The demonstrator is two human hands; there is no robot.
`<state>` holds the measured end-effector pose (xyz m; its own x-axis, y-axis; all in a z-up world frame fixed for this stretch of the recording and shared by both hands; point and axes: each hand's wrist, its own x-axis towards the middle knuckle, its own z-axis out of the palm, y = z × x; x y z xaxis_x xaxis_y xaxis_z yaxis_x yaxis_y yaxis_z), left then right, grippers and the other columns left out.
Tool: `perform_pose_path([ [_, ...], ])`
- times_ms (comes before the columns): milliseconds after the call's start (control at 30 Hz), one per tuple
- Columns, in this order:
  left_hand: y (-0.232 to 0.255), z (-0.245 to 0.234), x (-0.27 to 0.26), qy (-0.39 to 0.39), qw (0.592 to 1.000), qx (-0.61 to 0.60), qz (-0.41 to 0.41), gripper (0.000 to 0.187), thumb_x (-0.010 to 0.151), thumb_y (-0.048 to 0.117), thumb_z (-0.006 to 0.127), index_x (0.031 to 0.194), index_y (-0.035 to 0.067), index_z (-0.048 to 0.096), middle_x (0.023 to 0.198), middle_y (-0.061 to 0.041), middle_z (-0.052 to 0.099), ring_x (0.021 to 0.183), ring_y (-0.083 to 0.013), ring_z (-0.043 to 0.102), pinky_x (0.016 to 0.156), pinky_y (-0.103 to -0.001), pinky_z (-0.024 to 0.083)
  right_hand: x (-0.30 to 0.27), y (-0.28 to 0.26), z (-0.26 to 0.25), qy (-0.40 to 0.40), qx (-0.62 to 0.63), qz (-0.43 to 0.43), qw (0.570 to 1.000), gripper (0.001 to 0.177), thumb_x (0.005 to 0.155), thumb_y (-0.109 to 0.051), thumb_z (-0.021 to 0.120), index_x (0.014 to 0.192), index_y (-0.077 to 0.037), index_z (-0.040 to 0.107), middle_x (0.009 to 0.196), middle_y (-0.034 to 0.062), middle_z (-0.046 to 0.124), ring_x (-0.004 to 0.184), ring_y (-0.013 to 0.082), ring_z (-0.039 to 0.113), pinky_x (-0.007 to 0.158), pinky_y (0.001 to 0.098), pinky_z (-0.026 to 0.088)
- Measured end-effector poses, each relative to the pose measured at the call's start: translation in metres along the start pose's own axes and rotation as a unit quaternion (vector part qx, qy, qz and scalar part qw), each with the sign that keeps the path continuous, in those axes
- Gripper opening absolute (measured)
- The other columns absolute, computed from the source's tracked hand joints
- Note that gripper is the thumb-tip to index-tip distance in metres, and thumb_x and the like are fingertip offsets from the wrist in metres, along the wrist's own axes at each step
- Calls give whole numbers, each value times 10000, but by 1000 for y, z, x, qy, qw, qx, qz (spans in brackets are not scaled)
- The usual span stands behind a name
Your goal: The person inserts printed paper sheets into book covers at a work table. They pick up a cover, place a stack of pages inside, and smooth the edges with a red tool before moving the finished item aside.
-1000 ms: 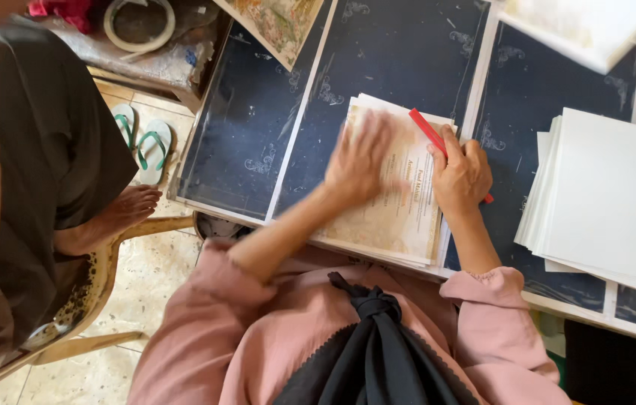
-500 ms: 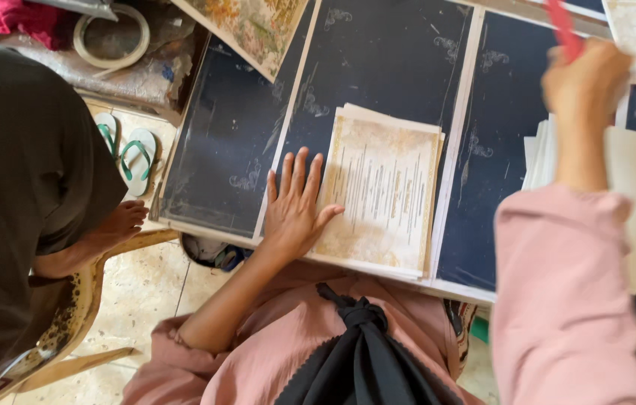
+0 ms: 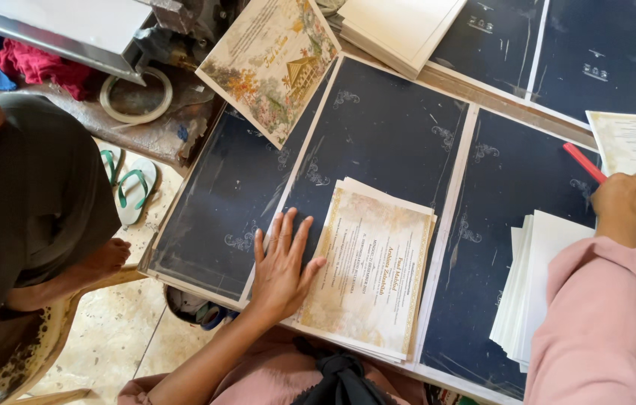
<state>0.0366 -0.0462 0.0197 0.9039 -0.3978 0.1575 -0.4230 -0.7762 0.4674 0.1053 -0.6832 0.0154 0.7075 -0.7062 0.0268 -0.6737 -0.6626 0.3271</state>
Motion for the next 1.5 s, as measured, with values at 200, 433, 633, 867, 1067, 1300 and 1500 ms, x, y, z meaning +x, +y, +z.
perform_pose_path([
  [200,6,-9,3,43,992,-99,-61,456,901,208,455,1345,166,364,1524,-125,166,1415,-357,91,1066,-593,69,-26,-27,-41,93,17,-62,994,327,886,-207,543,1082,2,699,1034,231,642,908,420,640,751,468,502],
  [433,9,-14,-12,180,809,-560,-15,183,951,153,500,1111,74,544,1148,-84,555,1037,-171,559,891,-299,465,-262,-91,-138,273,369,-384,801,75,746,36,584,793,40,643,776,170,589,634,261,539,572,378,451],
  [633,17,24,-35,20,616,-771,-160,355,912,193,431,1251,86,427,1172,-84,537,968,-203,612,761,-348,573,-427,-118,-170,-122,552,-486,667,178,765,-217,705,826,-50,711,797,116,703,623,265,664,540,319,502],
  [867,67,-22,-64,-9,732,-681,-27,314,779,93,703,1046,18,556,978,-90,583,846,-193,628,681,-286,541,-450,-146,-148,-293,763,-317,482,527,766,-444,670,910,60,613,417,85,492,305,89,422,327,195,335],
  [1067,76,-41,-66,29,811,-583,31,217,753,126,766,907,26,651,836,-48,595,707,-160,657,617,-238,565,-454,-149,-149,-320,748,-284,507,221,772,-159,710,854,19,607,409,55,490,317,95,385,341,205,323],
  [1300,78,-44,-61,-24,779,-627,-18,247,727,110,768,842,-27,597,803,-86,527,684,-186,648,606,-292,576,-452,-150,-129,-337,808,-211,435,248,734,-162,723,783,61,623,561,40,506,284,45,390,278,151,347],
  [1500,61,-26,-50,-123,745,-637,-155,147,694,-9,607,833,3,562,662,-66,555,511,-112,577,430,-244,512,-437,-132,-131,-254,829,-171,467,144,704,-56,703,748,55,623,726,135,560,422,113,475,355,181,368],
])
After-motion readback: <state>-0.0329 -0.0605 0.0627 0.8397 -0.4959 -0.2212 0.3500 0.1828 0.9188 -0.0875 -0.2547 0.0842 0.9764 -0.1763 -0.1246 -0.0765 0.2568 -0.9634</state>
